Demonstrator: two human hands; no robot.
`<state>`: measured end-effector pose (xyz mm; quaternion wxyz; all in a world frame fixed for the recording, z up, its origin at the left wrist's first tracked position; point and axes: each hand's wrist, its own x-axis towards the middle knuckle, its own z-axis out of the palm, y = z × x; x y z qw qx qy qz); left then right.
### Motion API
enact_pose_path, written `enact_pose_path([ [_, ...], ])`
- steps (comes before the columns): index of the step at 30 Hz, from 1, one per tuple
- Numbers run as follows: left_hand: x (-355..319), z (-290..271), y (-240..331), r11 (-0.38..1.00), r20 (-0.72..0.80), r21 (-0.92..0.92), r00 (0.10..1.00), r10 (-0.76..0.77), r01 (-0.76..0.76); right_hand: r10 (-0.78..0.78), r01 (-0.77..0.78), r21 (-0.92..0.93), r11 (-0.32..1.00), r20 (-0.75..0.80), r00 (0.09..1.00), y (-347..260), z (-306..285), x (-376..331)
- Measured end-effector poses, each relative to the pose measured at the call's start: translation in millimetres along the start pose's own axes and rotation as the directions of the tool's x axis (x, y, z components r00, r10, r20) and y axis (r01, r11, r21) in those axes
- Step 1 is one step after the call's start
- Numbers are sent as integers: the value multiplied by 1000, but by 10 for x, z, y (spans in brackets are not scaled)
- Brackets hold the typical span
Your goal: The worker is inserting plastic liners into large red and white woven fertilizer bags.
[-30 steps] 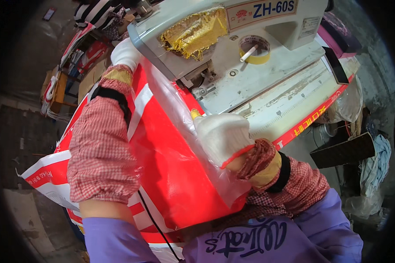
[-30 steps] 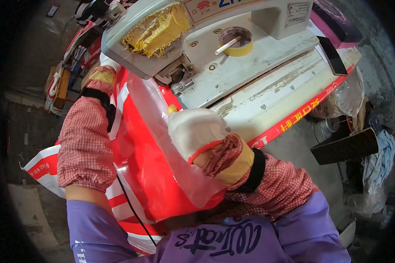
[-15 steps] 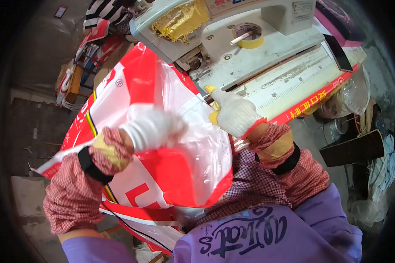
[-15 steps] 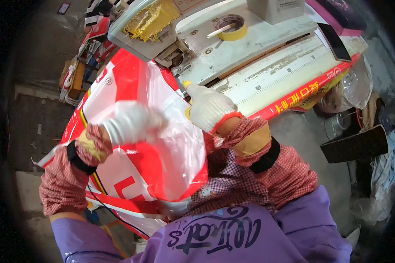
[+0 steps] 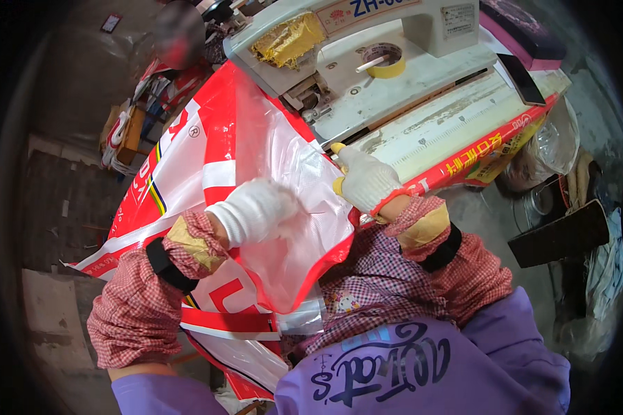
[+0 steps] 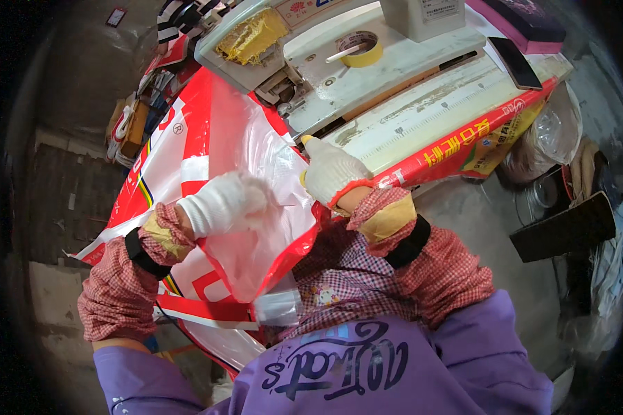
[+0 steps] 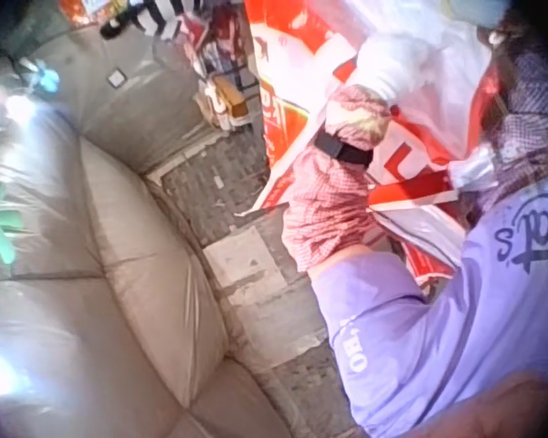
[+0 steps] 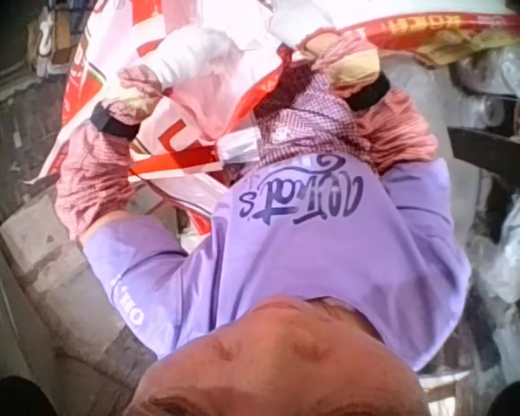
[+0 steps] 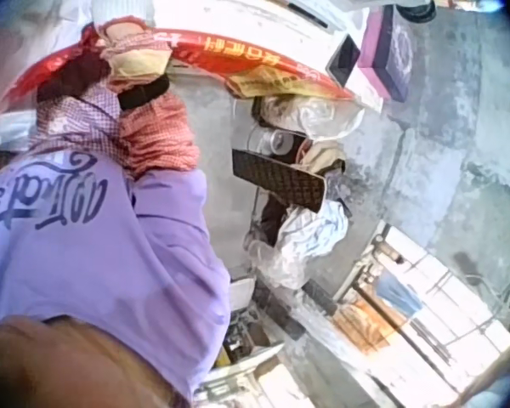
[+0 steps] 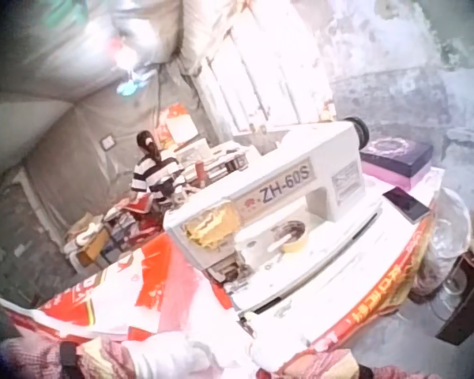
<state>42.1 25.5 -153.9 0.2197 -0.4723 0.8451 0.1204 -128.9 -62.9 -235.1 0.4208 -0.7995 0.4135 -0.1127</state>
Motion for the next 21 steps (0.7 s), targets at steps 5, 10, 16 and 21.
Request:
enact_pose_path([
  [5,-126,-78,143,897,393,-318,904,-168,305,5,-5,13,1000,20,1000,-65,-95,-68],
  [10,37,99,61,446,50,-798,782,-622,405,-31,31,11,999,-21,999,-54,15,-25],
  [16,115,236,385,507,92,-790,883,-459,346,-30,29,-4,1000,-29,999,-85,-18,-63],
  [21,64,341,689,512,153,-789,916,-372,340,-58,56,-38,998,-57,997,-121,12,-102],
])
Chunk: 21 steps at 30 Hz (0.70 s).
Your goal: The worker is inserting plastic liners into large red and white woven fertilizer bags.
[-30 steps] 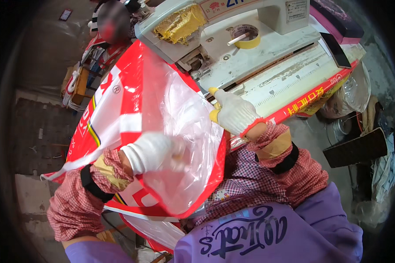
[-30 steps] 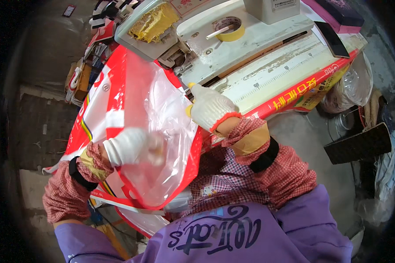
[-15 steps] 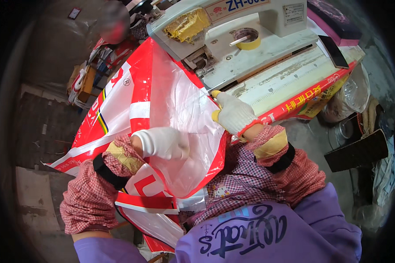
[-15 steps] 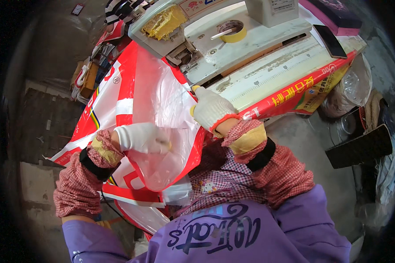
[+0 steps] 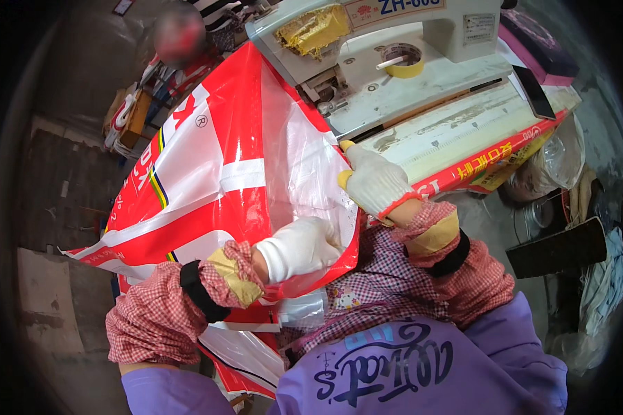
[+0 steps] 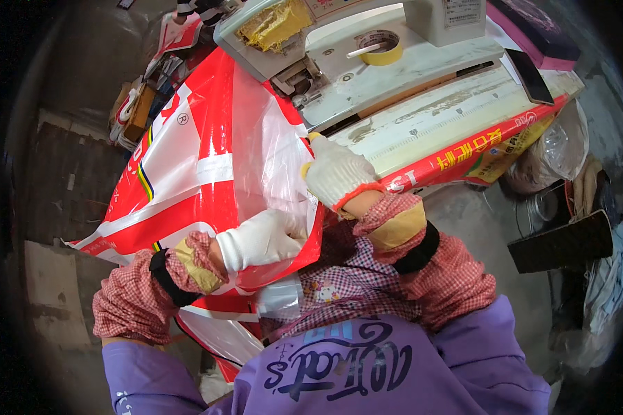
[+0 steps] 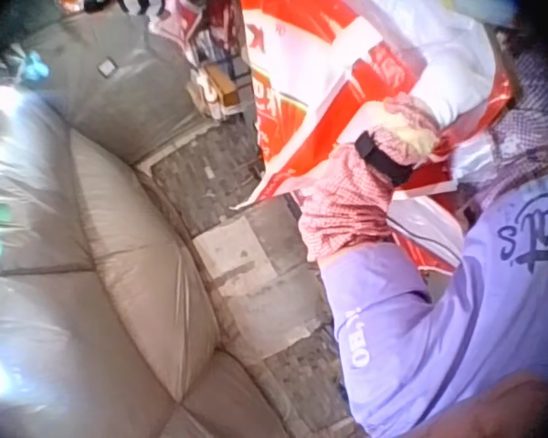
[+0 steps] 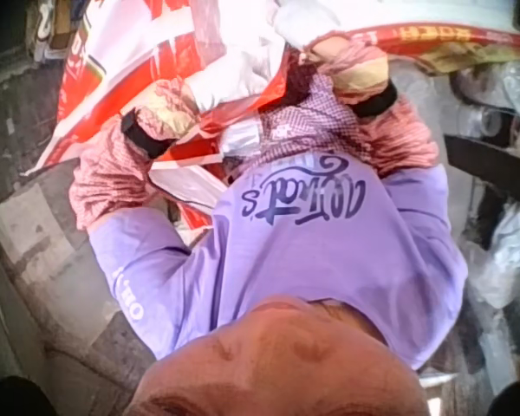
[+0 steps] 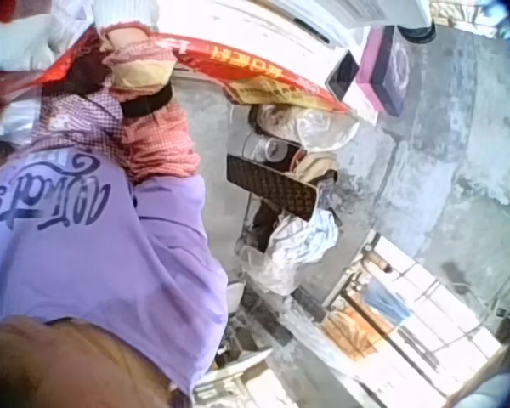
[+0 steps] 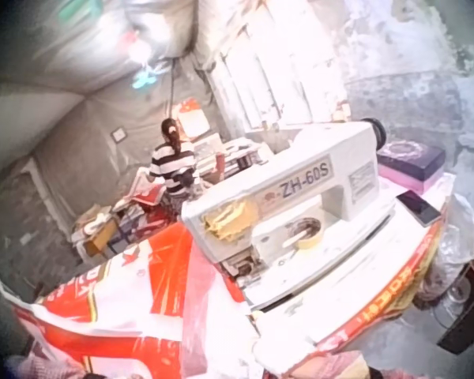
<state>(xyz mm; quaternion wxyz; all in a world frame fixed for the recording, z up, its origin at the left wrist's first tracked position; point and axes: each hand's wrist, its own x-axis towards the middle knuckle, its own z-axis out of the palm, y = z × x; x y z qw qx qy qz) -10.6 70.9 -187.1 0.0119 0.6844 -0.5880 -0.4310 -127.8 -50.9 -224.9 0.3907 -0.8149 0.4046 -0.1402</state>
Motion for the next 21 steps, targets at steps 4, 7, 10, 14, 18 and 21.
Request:
enact_pose_path([
  [4,-106,43,299,978,-136,185,982,128,-102,-3,2,-21,1000,-28,1000,47,52,19],
  [7,-144,119,356,919,-177,379,967,185,-106,20,-20,-19,1000,-36,999,-2,58,6],
  [10,-148,138,423,895,-183,423,955,235,-139,27,-26,14,1000,-87,996,-79,63,-19],
  [14,-168,141,462,835,-194,523,930,313,-172,17,-22,-112,993,-44,999,-185,53,-17],
  [18,-160,89,503,832,-147,522,941,305,-188,116,-87,-362,928,59,992,-306,95,55],
  [21,-182,-35,550,825,99,416,921,376,-382,119,-86,-422,903,52,991,-293,167,16],
])
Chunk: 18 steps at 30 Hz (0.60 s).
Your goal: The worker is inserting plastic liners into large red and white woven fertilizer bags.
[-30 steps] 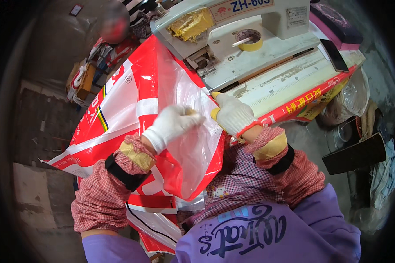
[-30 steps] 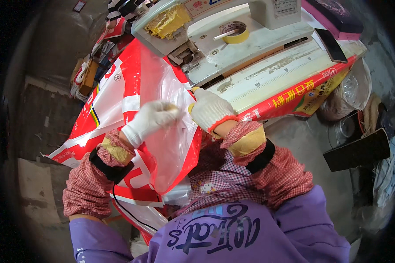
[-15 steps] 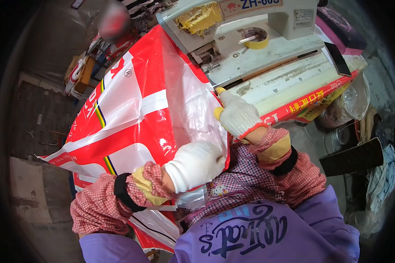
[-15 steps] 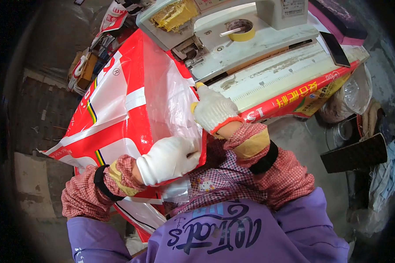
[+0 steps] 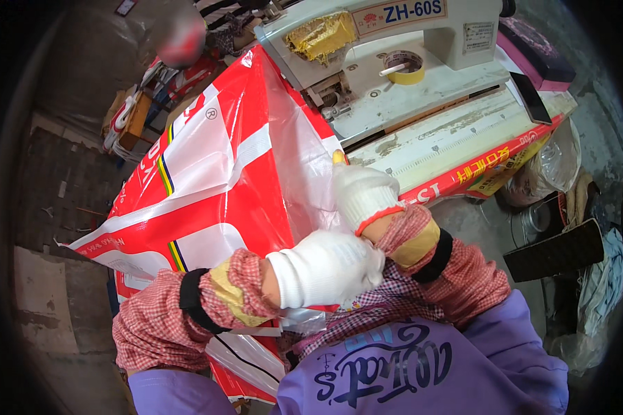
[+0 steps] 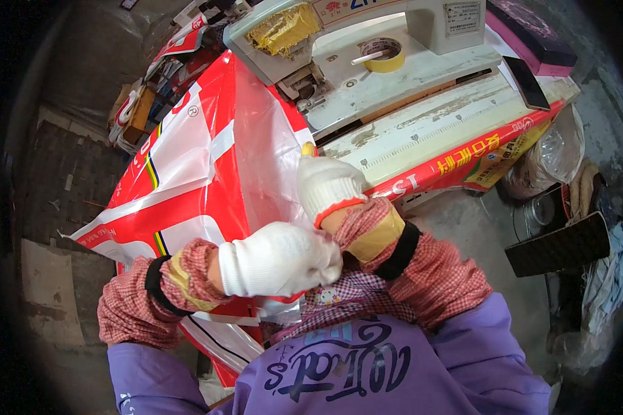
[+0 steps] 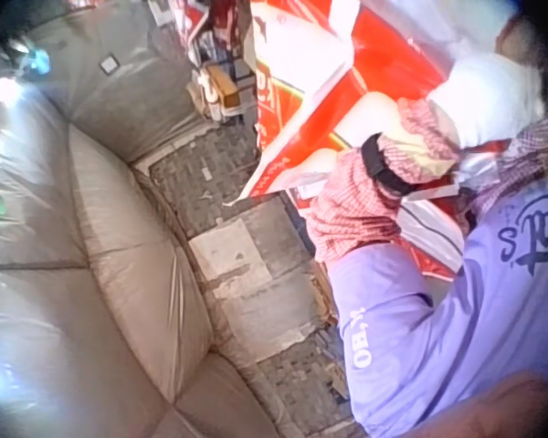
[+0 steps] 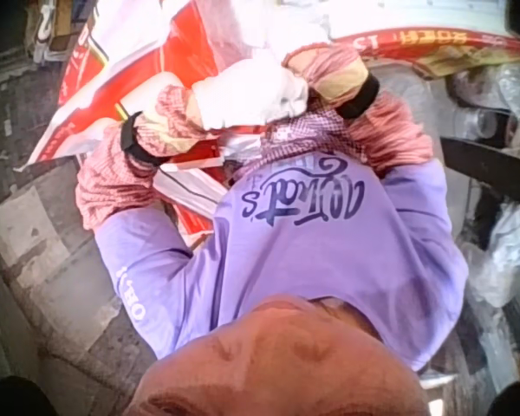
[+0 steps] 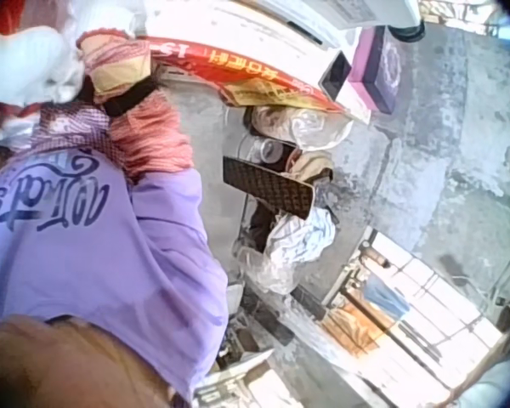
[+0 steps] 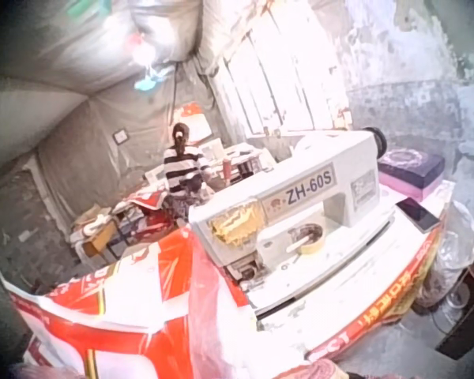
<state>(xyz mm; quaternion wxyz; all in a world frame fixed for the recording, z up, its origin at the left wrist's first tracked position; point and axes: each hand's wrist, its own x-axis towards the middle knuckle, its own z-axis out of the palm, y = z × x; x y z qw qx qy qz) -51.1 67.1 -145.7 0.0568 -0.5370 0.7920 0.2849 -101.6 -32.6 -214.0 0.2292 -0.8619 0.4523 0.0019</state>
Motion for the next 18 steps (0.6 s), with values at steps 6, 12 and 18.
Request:
enact_pose_path([
  [6,-362,-415,129,935,373,339,927,-29,-107,-112,92,-122,988,-164,980,81,185,-37],
  [12,-605,-383,-8,875,179,466,983,49,-128,-169,162,-85,983,-85,982,-12,74,271],
  [18,-214,-474,137,865,56,475,986,155,-163,-264,246,-99,964,-285,921,-40,167,786],
])
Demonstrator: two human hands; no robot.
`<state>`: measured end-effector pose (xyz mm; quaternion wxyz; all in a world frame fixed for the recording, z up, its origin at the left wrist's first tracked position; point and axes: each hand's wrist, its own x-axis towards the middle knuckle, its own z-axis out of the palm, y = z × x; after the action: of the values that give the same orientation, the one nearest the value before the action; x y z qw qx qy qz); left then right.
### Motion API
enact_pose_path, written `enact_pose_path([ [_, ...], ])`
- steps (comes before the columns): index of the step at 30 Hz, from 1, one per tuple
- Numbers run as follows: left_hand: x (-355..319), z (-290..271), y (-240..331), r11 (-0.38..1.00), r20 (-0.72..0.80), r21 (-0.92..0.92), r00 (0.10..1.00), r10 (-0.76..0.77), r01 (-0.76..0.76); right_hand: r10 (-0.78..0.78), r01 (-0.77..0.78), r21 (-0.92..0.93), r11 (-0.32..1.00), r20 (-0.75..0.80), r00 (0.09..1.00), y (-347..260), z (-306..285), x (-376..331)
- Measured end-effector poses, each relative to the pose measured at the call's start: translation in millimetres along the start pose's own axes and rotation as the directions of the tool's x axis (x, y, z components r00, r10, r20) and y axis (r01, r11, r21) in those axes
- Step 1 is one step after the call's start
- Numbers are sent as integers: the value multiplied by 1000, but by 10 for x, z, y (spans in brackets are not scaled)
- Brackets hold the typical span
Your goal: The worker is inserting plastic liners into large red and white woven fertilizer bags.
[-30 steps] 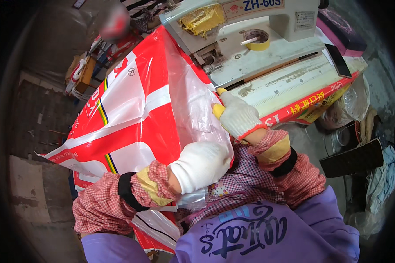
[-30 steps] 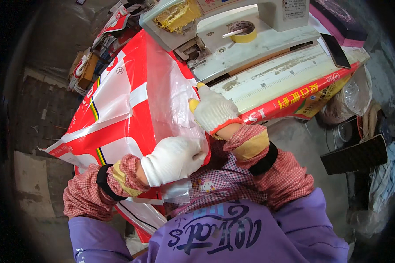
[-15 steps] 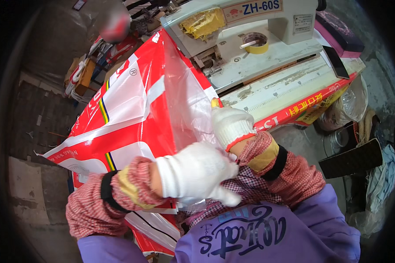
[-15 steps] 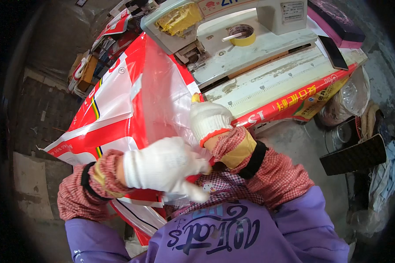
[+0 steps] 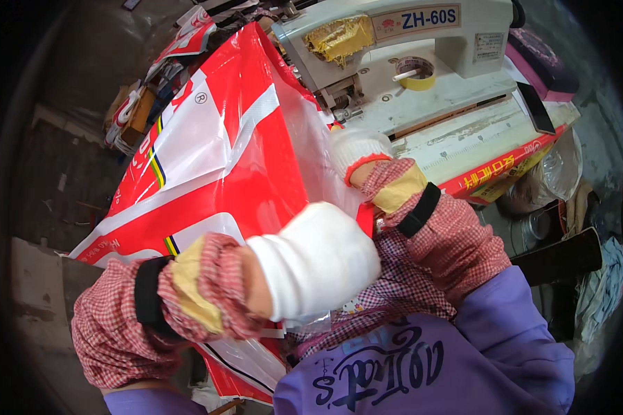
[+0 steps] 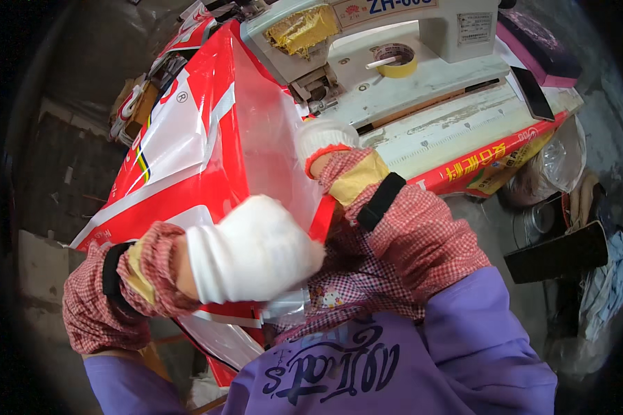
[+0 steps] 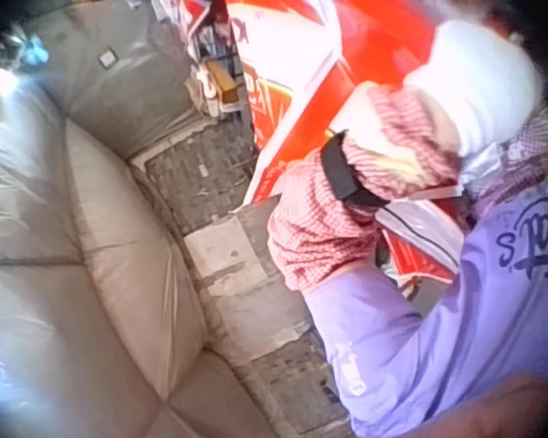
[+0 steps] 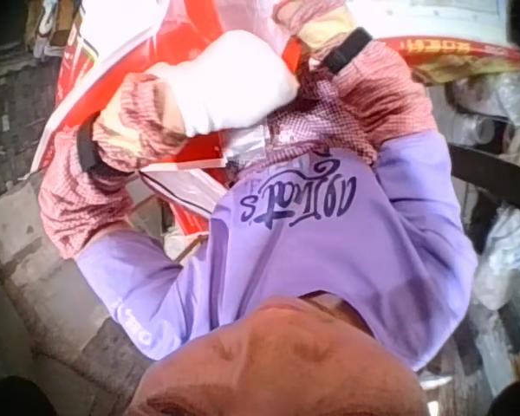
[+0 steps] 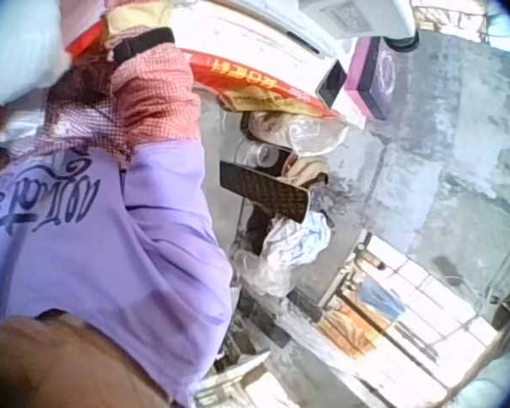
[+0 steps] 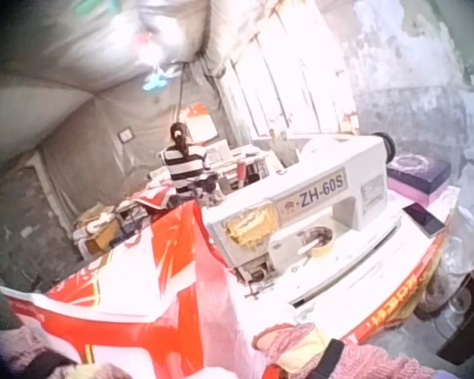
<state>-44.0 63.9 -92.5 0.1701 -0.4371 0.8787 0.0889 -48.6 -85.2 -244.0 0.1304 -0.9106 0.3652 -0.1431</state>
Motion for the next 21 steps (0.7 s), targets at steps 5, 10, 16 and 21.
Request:
enact_pose_path([
  [5,129,86,32,999,24,-35,999,33,-32,42,-43,28,999,48,998,4,-82,-80],
  [10,104,-36,-113,1000,-19,13,1000,21,-20,13,-15,-24,1000,-94,996,-63,-33,-51],
  [16,217,-165,-365,905,264,-265,928,-263,332,-43,43,5,999,107,993,181,-17,-25],
  [21,196,491,-1506,881,-192,-64,861,-471,468,98,-124,119,985,202,974,11,-375,-213],
])
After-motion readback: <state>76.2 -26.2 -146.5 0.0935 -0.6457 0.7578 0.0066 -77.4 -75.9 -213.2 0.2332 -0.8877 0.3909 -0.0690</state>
